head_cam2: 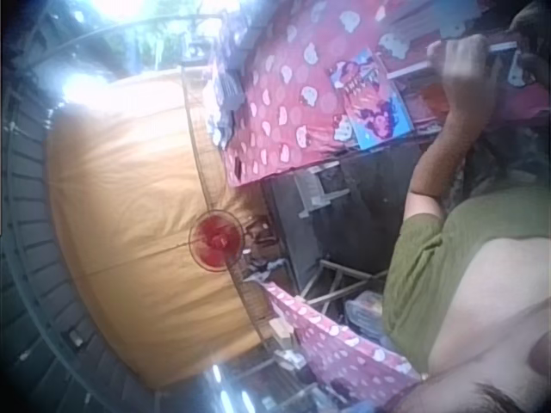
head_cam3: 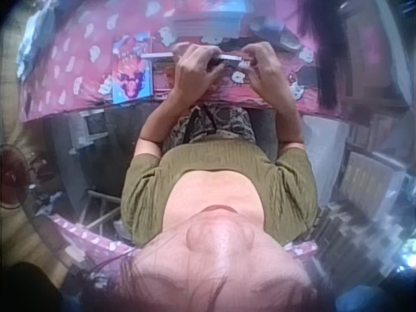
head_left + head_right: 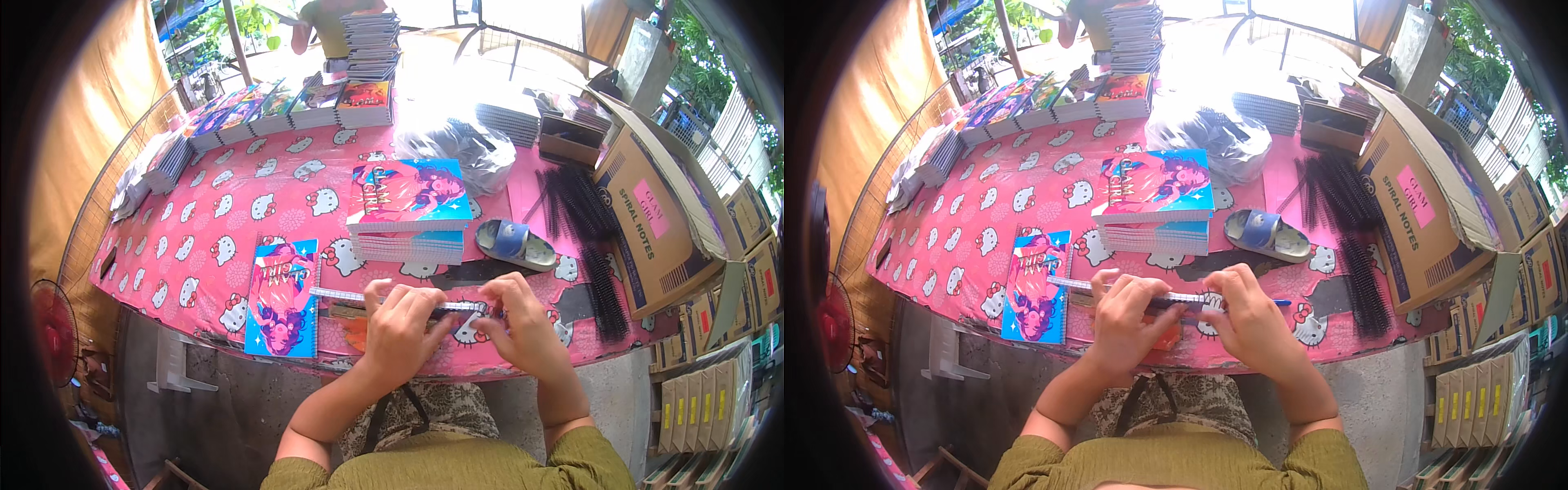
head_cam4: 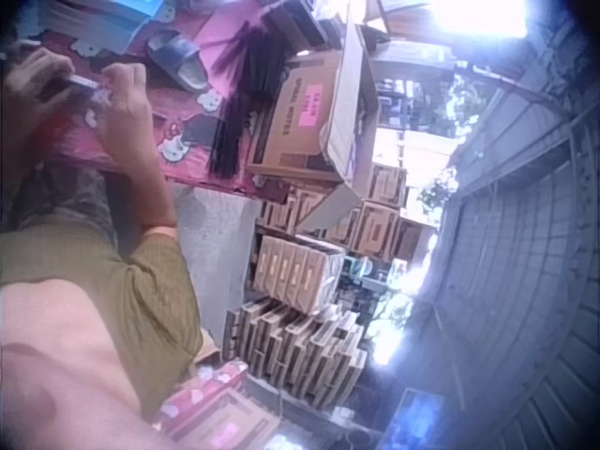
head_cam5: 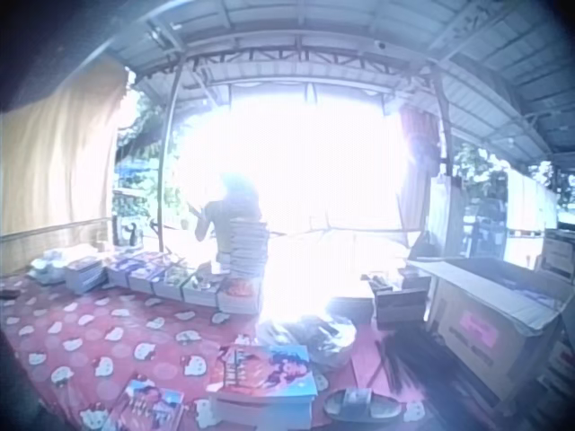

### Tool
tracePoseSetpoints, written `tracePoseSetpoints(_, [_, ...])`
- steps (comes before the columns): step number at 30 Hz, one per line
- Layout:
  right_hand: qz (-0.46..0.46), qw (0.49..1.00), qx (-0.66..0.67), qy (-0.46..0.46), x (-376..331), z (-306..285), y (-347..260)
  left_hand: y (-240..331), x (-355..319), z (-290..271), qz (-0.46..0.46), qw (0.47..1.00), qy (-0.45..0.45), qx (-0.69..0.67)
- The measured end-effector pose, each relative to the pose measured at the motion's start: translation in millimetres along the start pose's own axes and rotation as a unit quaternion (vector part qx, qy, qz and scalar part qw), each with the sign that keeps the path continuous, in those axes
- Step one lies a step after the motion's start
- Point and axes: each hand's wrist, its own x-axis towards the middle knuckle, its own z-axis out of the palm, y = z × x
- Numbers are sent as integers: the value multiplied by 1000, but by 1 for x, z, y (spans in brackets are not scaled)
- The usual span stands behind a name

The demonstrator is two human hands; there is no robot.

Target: The person inserts a black plastic spiral spine into the punched holes of several notebooks by hand, turning the spine to thread it through the pages.

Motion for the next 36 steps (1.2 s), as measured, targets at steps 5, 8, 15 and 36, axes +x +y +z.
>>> tracePoseSetpoints(5, [-17,998,-3,-64,1,-11,1,-2,11,1,145,989,10,-38])
tracePoseSetpoints(8, [-33,998,-5,-55,1,-12,2,-5,13,4,151,985,-2,-86])
tracePoseSetpoints(15, [-47,995,-18,-84,1,-13,1,-9,7,6,146,986,-7,-84])
tracePoseSetpoints(36, [137,894,-394,-161,28,-46,184,0,-5,-14,-65,997,9,-51])
